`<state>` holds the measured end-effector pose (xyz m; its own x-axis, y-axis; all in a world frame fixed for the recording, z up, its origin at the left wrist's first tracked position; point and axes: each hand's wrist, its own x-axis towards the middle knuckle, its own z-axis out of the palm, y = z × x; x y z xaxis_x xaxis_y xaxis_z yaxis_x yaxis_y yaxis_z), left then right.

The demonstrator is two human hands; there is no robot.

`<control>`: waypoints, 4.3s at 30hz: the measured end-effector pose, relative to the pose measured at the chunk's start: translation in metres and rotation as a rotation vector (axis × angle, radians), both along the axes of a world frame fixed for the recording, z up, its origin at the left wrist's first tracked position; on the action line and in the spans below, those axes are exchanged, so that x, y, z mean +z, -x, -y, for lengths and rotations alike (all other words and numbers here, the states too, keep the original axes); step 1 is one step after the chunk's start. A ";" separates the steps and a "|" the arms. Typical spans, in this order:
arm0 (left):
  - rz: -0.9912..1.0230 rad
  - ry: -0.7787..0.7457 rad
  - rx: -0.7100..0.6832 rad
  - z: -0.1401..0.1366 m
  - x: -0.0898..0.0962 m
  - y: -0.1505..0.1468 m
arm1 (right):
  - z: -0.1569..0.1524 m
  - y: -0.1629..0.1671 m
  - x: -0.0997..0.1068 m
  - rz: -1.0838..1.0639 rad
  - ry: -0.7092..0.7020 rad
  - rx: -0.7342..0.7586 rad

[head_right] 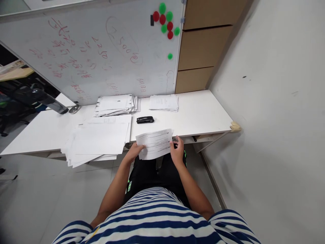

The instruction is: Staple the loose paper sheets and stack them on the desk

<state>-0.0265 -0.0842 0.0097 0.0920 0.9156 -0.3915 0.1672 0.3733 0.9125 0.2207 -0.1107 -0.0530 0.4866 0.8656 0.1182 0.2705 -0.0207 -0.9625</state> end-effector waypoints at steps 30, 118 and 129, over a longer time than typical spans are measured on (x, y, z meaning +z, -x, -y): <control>0.051 -0.399 0.364 -0.061 0.008 -0.006 | -0.078 0.028 0.064 -0.240 0.024 0.344; -0.929 -0.363 -0.176 -0.163 0.052 -0.081 | -0.001 -0.018 0.023 -0.614 0.218 0.114; -1.147 -0.481 -0.180 -0.152 0.030 -0.099 | 0.005 -0.026 0.019 -0.423 0.175 0.133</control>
<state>0.0729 0.0676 0.0402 0.0587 0.9974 0.0411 0.9672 -0.0670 0.2451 0.2468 -0.1158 -0.0337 0.3446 0.9128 -0.2192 -0.1330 -0.1836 -0.9740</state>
